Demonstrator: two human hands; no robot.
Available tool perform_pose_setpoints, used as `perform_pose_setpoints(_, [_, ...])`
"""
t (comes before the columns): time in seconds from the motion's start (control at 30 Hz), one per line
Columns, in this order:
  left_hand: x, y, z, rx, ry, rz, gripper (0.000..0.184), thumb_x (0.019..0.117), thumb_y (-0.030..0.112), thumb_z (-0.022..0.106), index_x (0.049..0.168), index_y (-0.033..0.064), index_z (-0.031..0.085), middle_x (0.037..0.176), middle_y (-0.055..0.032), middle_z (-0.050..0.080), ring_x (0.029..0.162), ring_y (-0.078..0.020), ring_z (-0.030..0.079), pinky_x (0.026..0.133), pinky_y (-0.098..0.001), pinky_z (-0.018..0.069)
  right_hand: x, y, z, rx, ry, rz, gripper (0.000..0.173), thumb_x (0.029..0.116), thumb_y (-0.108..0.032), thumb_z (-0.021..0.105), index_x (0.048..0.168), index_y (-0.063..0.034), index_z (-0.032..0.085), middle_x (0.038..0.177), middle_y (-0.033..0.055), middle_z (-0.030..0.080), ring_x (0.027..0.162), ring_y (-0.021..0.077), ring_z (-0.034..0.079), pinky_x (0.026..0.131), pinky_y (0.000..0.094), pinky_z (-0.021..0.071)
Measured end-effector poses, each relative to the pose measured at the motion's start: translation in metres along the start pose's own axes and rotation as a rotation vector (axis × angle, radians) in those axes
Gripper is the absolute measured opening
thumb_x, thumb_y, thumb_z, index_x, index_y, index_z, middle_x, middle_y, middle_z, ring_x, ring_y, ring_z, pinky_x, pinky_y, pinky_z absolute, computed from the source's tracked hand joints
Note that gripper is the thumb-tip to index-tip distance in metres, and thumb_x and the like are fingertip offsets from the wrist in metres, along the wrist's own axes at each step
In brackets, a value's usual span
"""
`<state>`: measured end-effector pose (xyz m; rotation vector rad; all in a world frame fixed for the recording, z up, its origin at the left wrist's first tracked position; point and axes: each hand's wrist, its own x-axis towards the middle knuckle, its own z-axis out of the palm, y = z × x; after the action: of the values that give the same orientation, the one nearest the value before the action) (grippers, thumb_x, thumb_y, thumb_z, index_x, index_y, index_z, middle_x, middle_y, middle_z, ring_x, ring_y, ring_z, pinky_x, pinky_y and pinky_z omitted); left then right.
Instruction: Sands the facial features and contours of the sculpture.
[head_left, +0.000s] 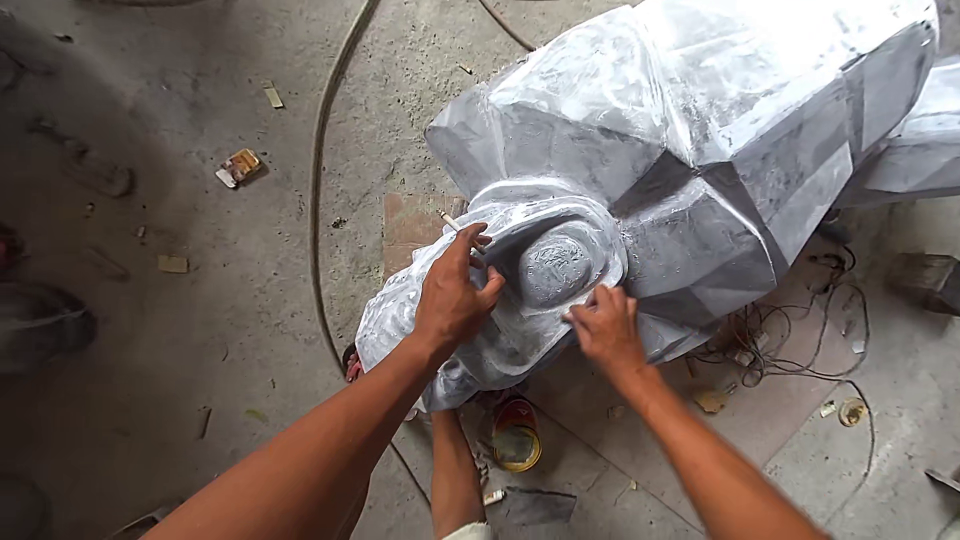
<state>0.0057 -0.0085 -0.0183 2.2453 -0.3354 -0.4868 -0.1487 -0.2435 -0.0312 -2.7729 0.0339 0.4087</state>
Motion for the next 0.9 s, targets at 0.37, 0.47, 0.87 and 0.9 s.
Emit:
perform_pose_setpoints(0.37, [0.002, -0.001, -0.001, -0.011, 0.0, 0.036, 0.057, 0.0889, 0.024, 0.062, 0.145, 0.0157, 0.051, 0.128, -0.0003, 0.067, 0.098, -0.0112, 0.069, 0.083, -0.0362, 0.0595, -0.063, -0.072, 0.057, 0.351, 0.345, 0.395, 0.024, 0.0996, -0.038, 0.061, 0.115, -0.0331, 0.079, 0.097, -0.0019, 0.06, 0.097, 0.0166, 0.056, 0.087, 0.0426, 0.0482])
perform_pose_setpoints(0.47, [0.001, 0.0, -0.002, -0.009, -0.013, 0.039, 0.057, 0.0895, 0.025, 0.061, 0.145, 0.0152, 0.05, 0.129, -0.0008, 0.067, 0.098, -0.0117, 0.069, 0.083, -0.0368, 0.0595, -0.056, -0.047, 0.05, 0.259, 0.312, 0.231, 0.022, 0.0989, -0.038, 0.062, 0.111, -0.0328, 0.079, 0.096, 0.0015, 0.063, 0.094, 0.0198, 0.06, 0.083, 0.0446, 0.0486])
perform_pose_setpoints(0.87, [0.001, 0.004, -0.005, 0.013, -0.015, 0.044, 0.059, 0.0892, 0.025, 0.062, 0.146, 0.0148, 0.049, 0.128, -0.0027, 0.067, 0.099, -0.0157, 0.069, 0.082, -0.0421, 0.0581, -0.015, -0.012, 0.029, 0.111, 0.298, 0.274, 0.025, 0.101, -0.047, 0.058, 0.107, -0.0334, 0.079, 0.092, 0.0014, 0.063, 0.091, 0.0213, 0.061, 0.08, 0.0444, 0.0495])
perform_pose_setpoints(0.9, [0.003, 0.003, -0.005, 0.012, -0.007, 0.046, 0.059, 0.0887, 0.026, 0.063, 0.145, 0.0154, 0.049, 0.128, -0.0017, 0.067, 0.099, -0.0149, 0.068, 0.083, -0.0417, 0.0582, -0.005, -0.005, 0.023, 0.119, 0.372, 0.305, 0.024, 0.1005, -0.045, 0.06, 0.106, -0.0319, 0.079, 0.092, 0.0014, 0.063, 0.09, 0.0209, 0.06, 0.08, 0.0445, 0.0487])
